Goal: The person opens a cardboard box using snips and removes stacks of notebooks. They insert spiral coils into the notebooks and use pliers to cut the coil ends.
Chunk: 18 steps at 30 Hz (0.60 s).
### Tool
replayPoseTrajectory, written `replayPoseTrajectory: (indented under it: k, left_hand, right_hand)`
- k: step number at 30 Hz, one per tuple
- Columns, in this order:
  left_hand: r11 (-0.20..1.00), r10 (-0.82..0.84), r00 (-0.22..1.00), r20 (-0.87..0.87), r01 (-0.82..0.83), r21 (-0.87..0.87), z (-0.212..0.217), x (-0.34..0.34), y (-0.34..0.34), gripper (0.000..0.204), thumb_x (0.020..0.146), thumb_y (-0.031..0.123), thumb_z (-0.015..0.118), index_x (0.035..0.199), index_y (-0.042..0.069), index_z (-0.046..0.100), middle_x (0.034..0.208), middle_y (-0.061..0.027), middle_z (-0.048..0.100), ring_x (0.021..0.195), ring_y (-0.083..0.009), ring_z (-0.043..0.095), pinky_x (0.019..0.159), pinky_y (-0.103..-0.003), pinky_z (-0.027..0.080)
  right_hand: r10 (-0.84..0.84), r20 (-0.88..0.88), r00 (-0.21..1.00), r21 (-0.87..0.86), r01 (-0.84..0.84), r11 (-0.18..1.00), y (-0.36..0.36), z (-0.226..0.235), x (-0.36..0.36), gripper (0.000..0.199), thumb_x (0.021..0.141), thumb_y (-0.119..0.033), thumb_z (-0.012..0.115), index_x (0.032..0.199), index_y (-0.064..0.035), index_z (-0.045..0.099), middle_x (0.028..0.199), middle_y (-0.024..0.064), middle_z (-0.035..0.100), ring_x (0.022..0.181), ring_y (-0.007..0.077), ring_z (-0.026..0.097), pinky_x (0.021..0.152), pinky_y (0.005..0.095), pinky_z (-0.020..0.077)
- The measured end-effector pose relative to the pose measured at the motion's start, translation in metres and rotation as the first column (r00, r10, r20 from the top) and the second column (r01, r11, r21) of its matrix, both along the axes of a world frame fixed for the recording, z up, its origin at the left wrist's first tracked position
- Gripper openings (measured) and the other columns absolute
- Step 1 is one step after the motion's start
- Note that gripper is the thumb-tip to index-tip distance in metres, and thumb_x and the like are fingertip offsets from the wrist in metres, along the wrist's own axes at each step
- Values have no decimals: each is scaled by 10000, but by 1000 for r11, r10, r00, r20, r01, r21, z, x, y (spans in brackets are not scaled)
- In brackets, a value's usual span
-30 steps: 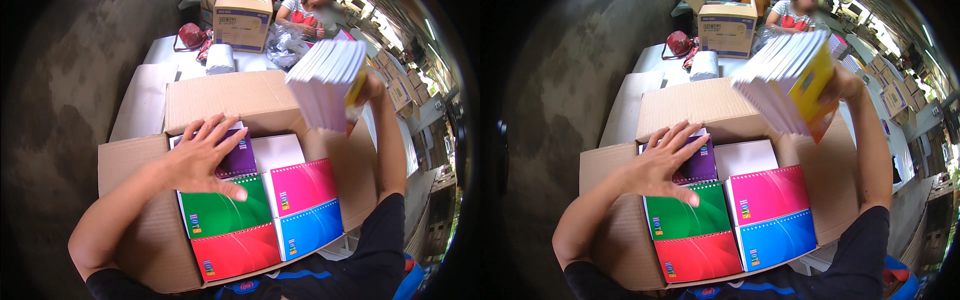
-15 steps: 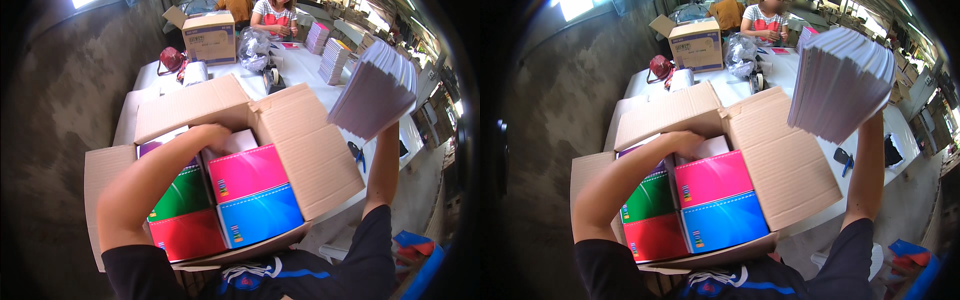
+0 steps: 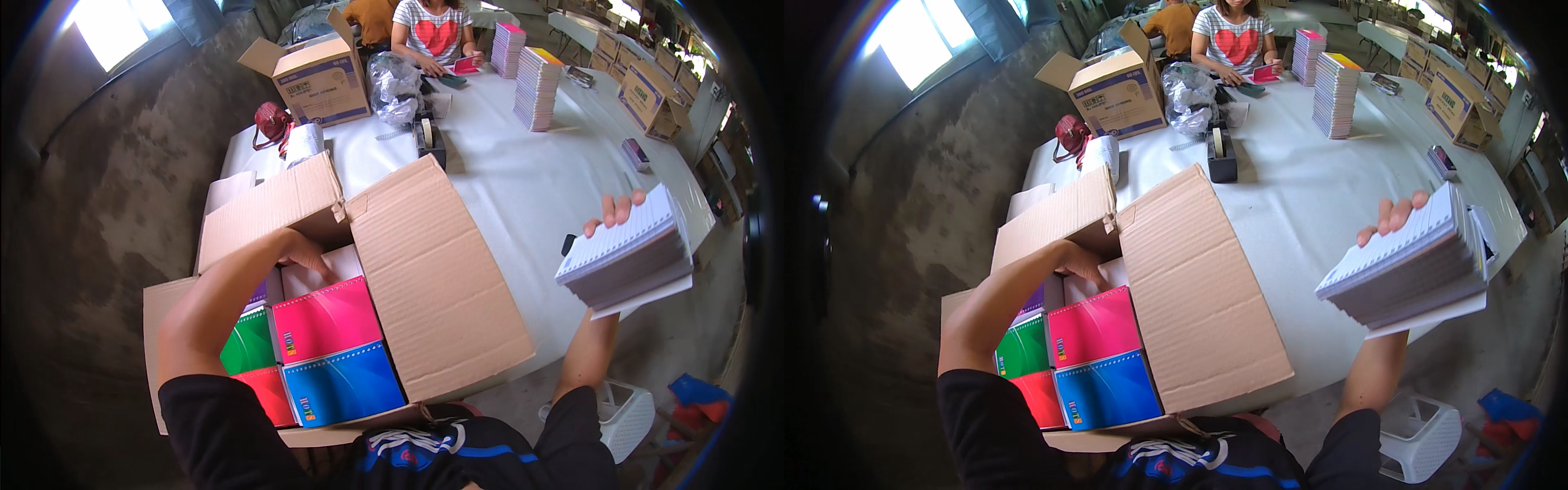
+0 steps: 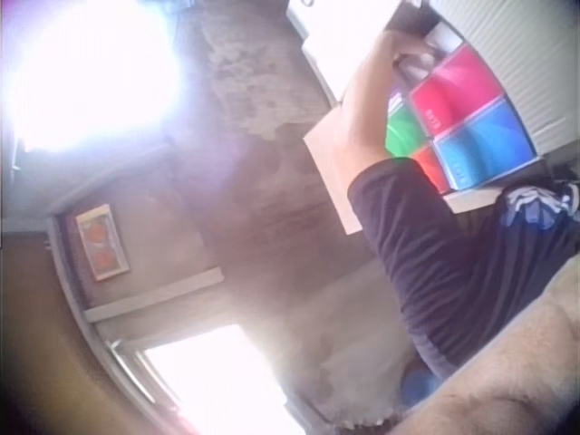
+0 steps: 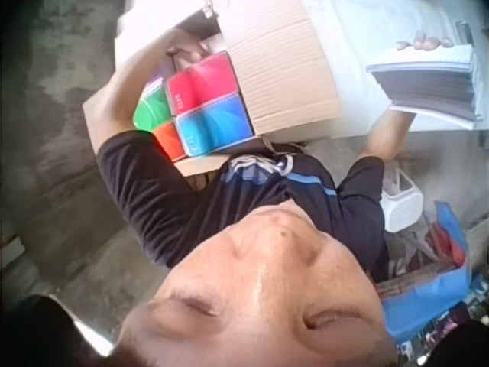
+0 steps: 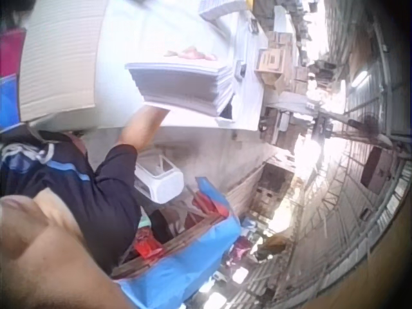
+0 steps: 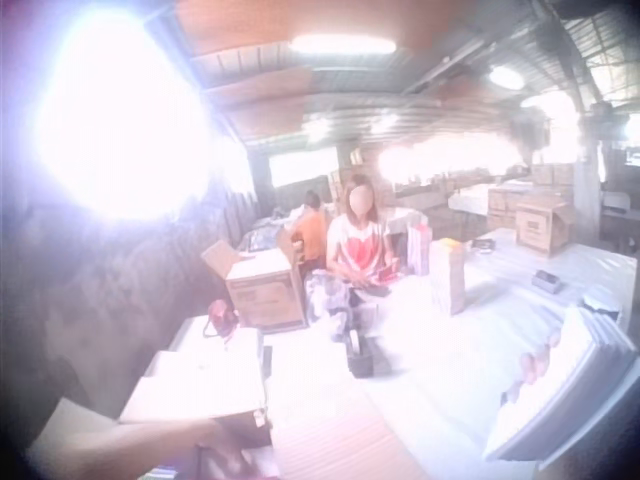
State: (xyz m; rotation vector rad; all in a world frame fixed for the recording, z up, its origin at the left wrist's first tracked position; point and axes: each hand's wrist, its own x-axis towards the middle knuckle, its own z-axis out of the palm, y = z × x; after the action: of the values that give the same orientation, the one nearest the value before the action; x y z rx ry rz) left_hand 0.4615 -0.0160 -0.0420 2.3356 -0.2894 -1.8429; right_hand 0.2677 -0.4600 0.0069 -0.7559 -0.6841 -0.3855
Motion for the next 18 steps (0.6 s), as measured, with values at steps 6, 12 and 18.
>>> replayPoseTrajectory:
  k: [6, 12, 18]
  left_hand:
    - [989, 82, 994, -74, -91, -120, -5, -1, -11, 811, 667, 565, 713, 1280, 76, 505, 1381, -110, 427, 1309, -246, 336, 1062, -370, 267]
    - [975, 121, 989, -82, -134, -176, 3, -9, -19, 724, 675, 541, 710, 1224, 93, 561, 1338, -102, 477, 1285, -240, 368, 1051, -362, 284]
    - [966, 138, 989, -52, -146, -214, 20, -14, -14, 640, 684, 517, 707, 1169, 110, 618, 1295, -94, 527, 1261, -233, 401, 1039, -354, 301]
  right_hand:
    - [106, -6, 994, 36, -106, 994, -4, -30, -4, 348, 933, -375, 470, 1130, -94, 411, 895, 86, 493, 905, 208, 435, 769, 458, 478]
    - [53, -99, 994, 116, -42, 992, 11, -41, -5, 340, 931, -360, 483, 1125, -92, 407, 889, 88, 491, 901, 208, 436, 761, 446, 480]
    - [12, -157, 988, 47, -5, 999, 10, -28, -11, 359, 918, -351, 511, 1142, -85, 422, 875, 105, 514, 897, 215, 470, 774, 467, 506]
